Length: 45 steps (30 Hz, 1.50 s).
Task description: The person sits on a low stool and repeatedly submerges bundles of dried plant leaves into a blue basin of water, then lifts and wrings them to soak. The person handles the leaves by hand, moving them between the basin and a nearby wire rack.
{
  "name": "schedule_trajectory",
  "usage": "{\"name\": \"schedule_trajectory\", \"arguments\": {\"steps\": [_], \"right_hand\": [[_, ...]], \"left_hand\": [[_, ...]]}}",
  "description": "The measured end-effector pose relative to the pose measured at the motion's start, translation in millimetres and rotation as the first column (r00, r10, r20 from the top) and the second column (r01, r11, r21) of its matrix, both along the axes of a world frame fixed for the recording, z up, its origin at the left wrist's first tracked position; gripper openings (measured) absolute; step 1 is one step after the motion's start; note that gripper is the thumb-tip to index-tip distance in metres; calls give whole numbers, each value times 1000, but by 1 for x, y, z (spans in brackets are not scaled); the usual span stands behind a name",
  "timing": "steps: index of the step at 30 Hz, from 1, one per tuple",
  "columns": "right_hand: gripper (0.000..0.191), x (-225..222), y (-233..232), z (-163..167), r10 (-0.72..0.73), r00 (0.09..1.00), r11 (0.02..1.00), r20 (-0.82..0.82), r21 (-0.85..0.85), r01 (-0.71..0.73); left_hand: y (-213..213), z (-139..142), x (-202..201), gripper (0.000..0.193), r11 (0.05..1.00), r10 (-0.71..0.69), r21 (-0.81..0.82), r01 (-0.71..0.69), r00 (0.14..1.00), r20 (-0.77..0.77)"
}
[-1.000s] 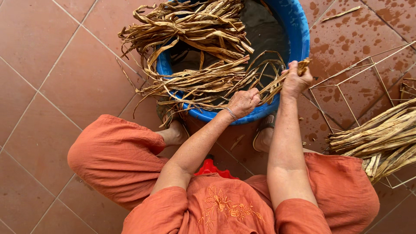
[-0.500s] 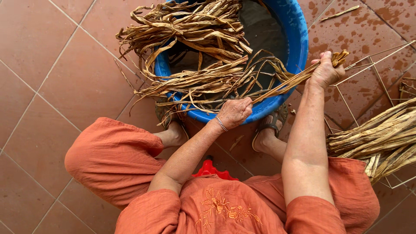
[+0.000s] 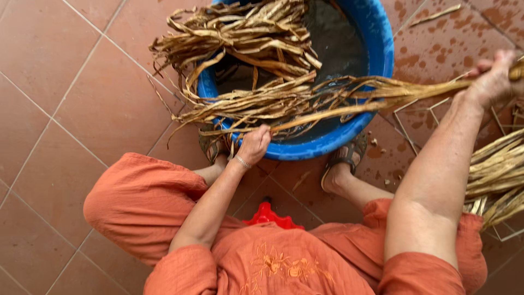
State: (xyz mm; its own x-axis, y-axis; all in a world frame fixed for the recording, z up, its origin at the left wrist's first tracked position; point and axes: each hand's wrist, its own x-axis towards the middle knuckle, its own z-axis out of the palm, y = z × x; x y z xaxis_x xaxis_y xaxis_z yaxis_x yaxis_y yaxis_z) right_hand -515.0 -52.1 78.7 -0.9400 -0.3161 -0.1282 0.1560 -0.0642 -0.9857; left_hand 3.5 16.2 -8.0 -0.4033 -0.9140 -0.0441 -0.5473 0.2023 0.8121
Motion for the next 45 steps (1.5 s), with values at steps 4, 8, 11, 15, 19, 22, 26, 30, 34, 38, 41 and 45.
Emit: {"name": "schedule_trajectory", "arguments": {"steps": [4, 8, 11, 15, 19, 22, 26, 30, 34, 38, 41, 45], "right_hand": [[18, 45, -11, -15, 357, 932, 934, -59, 12, -356], [22, 95, -8, -50, 575, 814, 787, -79, 326, -524], [9, 121, -4, -71, 600, 795, 764, -91, 359, -536], [14, 145, -3, -73, 669, 741, 681, -56, 445, -581], [7, 183, 3, -48, 751, 560, 336, 350, 528, -780], [15, 220, 0, -30, 849, 252, 131, 465, 276, -952], [36, 261, 0, -25, 758, 177, 89, 627, 169, -982], [35, 275, 4, -36, 669, 284, 359, 687, 36, -933], [34, 271, 2, -52, 664, 272, 562, 696, -224, -796], [32, 253, -2, -60, 679, 422, 645, 601, -213, -734], [27, 233, -4, -57, 623, 516, 737, 588, -220, -639], [26, 205, -4, -49, 526, 587, 838, 615, -257, -481]], "left_hand": [[-14, -21, -15, 21, 971, 190, 154, -181, 981, -46], [-27, -25, 0, 20, 960, 279, -10, -280, 954, 105], [-30, -31, 21, 18, 948, 317, -90, -304, 885, 341], [-31, -42, 35, 16, 909, 407, -212, -359, 875, 262], [-46, -34, 28, 18, 815, 538, 456, -359, 760, -363], [-50, -9, 6, 17, 827, 536, 482, -289, 661, -525], [-23, 38, -30, 20, 876, 440, 434, -211, 718, -539], [14, 77, -52, 18, 994, 86, 110, -10, 696, -713], [40, 97, -54, 24, 973, 79, 230, 2, 936, -342], [53, 103, -51, 19, 996, 22, 85, -8, 986, -168], [56, 104, -47, 14, 1000, 0, 29, 3, 995, -104], [57, 101, -43, 13, 1000, 13, -3, -14, 995, -101]]}}
